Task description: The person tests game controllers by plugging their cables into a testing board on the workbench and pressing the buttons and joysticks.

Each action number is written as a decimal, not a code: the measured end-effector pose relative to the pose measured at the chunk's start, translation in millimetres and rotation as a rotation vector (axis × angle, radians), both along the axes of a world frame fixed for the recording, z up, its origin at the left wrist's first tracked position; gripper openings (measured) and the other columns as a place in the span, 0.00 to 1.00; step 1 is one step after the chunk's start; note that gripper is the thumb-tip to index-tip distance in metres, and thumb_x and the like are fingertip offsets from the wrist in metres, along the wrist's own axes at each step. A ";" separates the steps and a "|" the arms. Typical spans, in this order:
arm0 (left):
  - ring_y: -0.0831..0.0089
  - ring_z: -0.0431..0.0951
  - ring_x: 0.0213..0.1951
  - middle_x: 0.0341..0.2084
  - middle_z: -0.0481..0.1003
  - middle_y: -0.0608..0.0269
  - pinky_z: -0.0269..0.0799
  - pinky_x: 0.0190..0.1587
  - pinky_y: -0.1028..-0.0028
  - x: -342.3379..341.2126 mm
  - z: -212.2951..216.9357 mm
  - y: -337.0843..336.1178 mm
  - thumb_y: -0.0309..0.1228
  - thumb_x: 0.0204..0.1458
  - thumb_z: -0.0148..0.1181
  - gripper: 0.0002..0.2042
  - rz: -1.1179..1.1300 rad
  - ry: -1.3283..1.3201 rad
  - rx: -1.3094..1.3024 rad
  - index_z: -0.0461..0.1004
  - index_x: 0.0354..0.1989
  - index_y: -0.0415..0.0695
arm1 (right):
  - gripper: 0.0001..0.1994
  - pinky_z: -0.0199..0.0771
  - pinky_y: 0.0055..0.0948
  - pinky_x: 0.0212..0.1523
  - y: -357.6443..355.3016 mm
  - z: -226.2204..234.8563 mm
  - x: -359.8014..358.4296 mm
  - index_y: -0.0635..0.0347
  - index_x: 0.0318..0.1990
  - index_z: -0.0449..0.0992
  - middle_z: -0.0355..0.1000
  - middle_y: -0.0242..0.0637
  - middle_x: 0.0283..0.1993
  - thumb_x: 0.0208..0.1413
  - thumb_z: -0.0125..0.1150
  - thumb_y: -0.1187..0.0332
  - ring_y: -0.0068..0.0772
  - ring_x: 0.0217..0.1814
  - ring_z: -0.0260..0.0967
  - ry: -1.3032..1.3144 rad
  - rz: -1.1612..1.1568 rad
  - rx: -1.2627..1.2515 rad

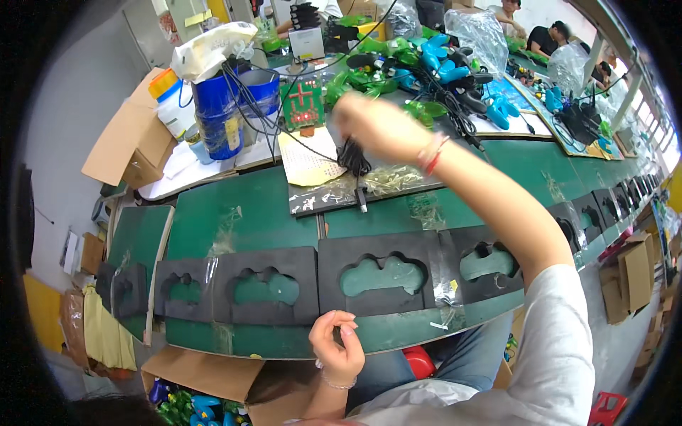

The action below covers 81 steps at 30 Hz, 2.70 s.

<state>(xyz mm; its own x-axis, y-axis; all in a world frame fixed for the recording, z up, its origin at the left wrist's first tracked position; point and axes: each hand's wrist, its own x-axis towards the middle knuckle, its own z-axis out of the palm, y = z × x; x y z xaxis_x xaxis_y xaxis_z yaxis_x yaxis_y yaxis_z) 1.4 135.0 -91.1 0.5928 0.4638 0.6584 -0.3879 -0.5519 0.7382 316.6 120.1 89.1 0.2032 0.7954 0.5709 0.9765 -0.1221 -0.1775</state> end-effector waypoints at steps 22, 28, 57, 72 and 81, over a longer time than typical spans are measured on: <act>0.53 0.56 0.64 0.61 0.57 0.51 0.50 0.65 0.58 65.8 109.1 -61.4 0.41 0.41 0.72 0.44 -0.736 0.178 0.351 0.54 0.66 0.46 | 0.12 0.57 0.19 0.26 -229.0 180.5 -179.7 0.67 0.40 0.66 0.49 0.25 0.22 0.68 0.40 0.66 0.16 0.21 0.49 0.366 0.922 1.103; 0.80 0.70 0.49 0.46 0.73 0.70 0.64 0.55 0.77 10.5 50.5 -153.2 0.33 0.62 0.47 0.20 -1.789 0.904 -0.789 0.65 0.62 0.40 | 0.13 0.50 0.16 0.19 -222.5 174.0 -193.3 0.66 0.44 0.66 0.48 0.22 0.21 0.69 0.43 0.63 0.12 0.17 0.43 0.561 0.970 0.981; 0.76 0.73 0.39 0.45 0.71 0.58 0.72 0.33 0.80 -65.5 -53.7 -127.6 0.76 0.47 0.27 0.52 -1.816 0.185 -1.560 0.57 0.60 0.35 | 0.20 0.75 0.44 0.38 -63.2 -109.3 -67.8 0.63 0.31 0.75 0.76 0.50 0.30 0.56 0.58 0.50 0.52 0.36 0.75 0.372 -0.520 -0.159; 0.66 0.76 0.33 0.46 0.70 0.45 0.73 0.30 0.75 -44.5 -64.4 -127.3 0.73 0.51 0.25 0.51 -1.837 -0.338 -1.461 0.60 0.57 0.28 | 0.21 0.75 0.41 0.35 -29.8 -102.3 -79.7 0.63 0.31 0.76 0.76 0.47 0.28 0.57 0.56 0.50 0.48 0.34 0.76 0.212 -0.473 -0.158; 0.62 0.79 0.35 0.40 0.74 0.46 0.78 0.34 0.69 -45.2 -65.6 -115.9 0.72 0.45 0.46 0.49 -1.776 0.139 -1.809 0.58 0.58 0.33 | 0.25 0.76 0.40 0.33 -20.4 -104.1 -75.8 0.61 0.25 0.78 0.76 0.46 0.27 0.56 0.55 0.45 0.47 0.32 0.76 0.224 -0.526 -0.221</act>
